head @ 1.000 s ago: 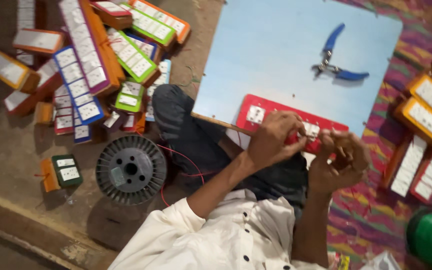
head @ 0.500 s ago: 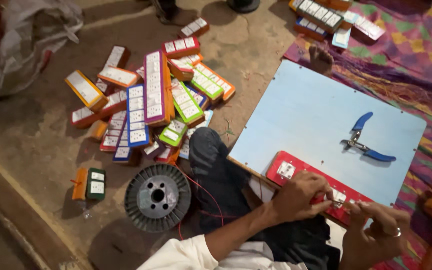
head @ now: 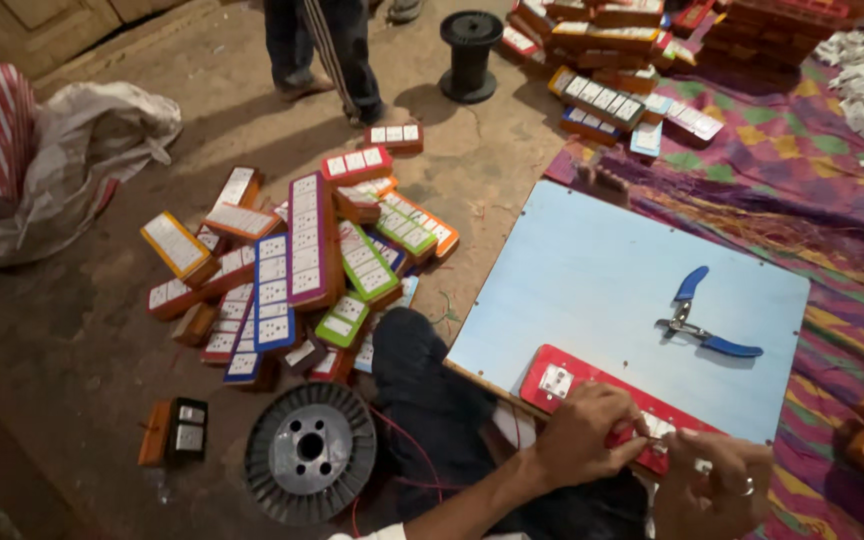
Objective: The person sits on the floor and wires a red electrical switchboard. They strip red wires with pliers, insert them into the terminals of multiple switches, and tighten the connections using a screwdriver. The person handles the switchboard, wires, and tools throughout the process.
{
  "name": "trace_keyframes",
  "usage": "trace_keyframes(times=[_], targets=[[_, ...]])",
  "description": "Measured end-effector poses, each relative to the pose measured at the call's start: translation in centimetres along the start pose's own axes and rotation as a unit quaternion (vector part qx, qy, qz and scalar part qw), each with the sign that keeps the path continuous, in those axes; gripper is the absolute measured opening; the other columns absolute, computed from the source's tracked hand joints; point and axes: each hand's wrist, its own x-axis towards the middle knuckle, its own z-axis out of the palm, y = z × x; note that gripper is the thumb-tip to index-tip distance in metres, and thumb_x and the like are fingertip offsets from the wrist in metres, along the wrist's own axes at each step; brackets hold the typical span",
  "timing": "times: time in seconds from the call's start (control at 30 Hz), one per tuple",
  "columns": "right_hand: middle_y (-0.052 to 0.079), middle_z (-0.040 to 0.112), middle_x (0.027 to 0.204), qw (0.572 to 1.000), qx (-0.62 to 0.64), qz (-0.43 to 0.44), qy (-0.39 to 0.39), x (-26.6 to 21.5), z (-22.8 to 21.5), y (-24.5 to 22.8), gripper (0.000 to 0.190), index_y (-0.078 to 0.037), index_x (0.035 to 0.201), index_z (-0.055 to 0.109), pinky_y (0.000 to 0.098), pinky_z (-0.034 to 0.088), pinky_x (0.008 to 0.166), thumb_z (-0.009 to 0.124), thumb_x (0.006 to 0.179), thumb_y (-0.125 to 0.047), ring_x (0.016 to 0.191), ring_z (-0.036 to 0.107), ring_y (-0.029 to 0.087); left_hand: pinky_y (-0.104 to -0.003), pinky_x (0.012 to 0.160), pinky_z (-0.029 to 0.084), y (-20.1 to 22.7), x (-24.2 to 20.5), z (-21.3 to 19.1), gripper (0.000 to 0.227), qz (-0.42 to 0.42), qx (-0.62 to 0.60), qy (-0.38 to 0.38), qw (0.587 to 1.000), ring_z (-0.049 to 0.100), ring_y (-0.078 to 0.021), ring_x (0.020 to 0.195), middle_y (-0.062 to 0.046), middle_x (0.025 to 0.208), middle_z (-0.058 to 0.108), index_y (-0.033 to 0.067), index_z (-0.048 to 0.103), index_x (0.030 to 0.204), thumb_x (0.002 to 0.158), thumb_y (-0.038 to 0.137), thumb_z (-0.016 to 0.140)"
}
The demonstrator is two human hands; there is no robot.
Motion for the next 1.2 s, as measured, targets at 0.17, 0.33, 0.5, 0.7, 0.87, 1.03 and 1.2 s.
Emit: trace_keyframes(times=[0.17, 0.33, 0.5, 0.7, 0.87, 1.03, 1.2], targets=[[0.006, 0.056, 0.098, 0.999, -0.007, -0.03, 0.013, -0.2, 0.3, -0.9, 0.019, -0.01, 0.104, 0.066, 0.028, 0.05, 0.072, 0.083, 0.097, -0.004, 0.086, 0.06, 0.014, -0.042, 0.097, 0.046, 0.2, 0.4, 0.0, 0.023, -0.006, -0.024, -0.007, 1.0, 0.06, -0.0276, 0.096, -0.004, 0.086, 0.054, 0.01, 0.062, 0.095, 0.086, 0.017, 0.082], [0.006, 0.059, 0.099, 0.998, 0.025, 0.036, 0.045, -0.6, 0.2, -0.8, 0.017, -0.01, 0.1, 0.07, 0.0239, 0.038, 0.056, 0.082, 0.09, -0.003, 0.063, 0.049, 0.01, -0.042, 0.097, 0.046, 0.7, 0.4, -0.1, 0.019, 0.01, -0.001, -0.006, 1.0, 0.062, -0.0264, 0.096, -0.002, 0.084, 0.055, 0.0105, 0.065, 0.096, 0.085, 0.012, 0.081], [0.004, 0.057, 0.097, 0.997, 0.056, -0.006, 0.048, -0.5, 0.3, -0.5, 0.012, -0.009, 0.104, 0.069, 0.0235, 0.046, 0.07, 0.079, 0.097, -0.006, 0.084, 0.058, 0.013, -0.042, 0.095, 0.047, 0.9, 0.7, -0.2, 0.017, -0.024, -0.005, -0.021, 0.999, 0.061, -0.0258, 0.091, -0.002, 0.079, 0.052, 0.0102, 0.066, 0.095, 0.086, 0.012, 0.08], [0.005, 0.056, 0.1, 0.999, 0.034, -0.011, 0.013, -0.3, 0.0, -0.6, 0.014, -0.011, 0.106, 0.069, 0.0244, 0.05, 0.072, 0.079, 0.097, -0.005, 0.086, 0.06, 0.013, -0.042, 0.096, 0.046, 0.7, 0.5, -0.6, 0.017, 0.001, -0.003, -0.019, 1.0, 0.062, -0.0269, 0.096, -0.004, 0.085, 0.056, 0.0094, 0.066, 0.098, 0.09, 0.016, 0.079], [0.006, 0.057, 0.096, 1.0, 0.0, -0.016, 0.021, -0.1, 0.1, -0.2, 0.02, -0.012, 0.107, 0.069, 0.0245, 0.044, 0.062, 0.081, 0.094, -0.003, 0.077, 0.058, 0.014, -0.043, 0.099, 0.047, 0.5, 0.4, -0.6, 0.018, 0.018, 0.008, -0.016, 1.0, 0.063, -0.0282, 0.102, -0.005, 0.091, 0.06, 0.0094, 0.065, 0.101, 0.091, 0.017, 0.078], [0.007, 0.057, 0.101, 0.997, 0.035, -0.063, -0.006, -0.4, 0.5, 0.7, 0.021, -0.012, 0.106, 0.068, 0.0224, 0.044, 0.058, 0.08, 0.091, -0.005, 0.069, 0.056, 0.011, -0.042, 0.099, 0.048, 0.2, 0.2, -0.4, 0.017, 0.022, 0.009, -0.016, 1.0, 0.064, -0.0278, 0.1, -0.006, 0.09, 0.061, 0.0086, 0.064, 0.101, 0.091, 0.016, 0.077], [0.006, 0.055, 0.096, 0.998, 0.009, -0.058, 0.0, -1.0, 0.6, 1.9, 0.017, -0.012, 0.104, 0.068, 0.0218, 0.043, 0.057, 0.081, 0.095, -0.006, 0.067, 0.053, 0.01, -0.04, 0.095, 0.048, -0.2, 0.1, 0.0, 0.02, 0.019, 0.03, -0.018, 0.999, 0.065, -0.0262, 0.098, -0.005, 0.085, 0.06, 0.0088, 0.061, 0.094, 0.09, 0.017, 0.079]])
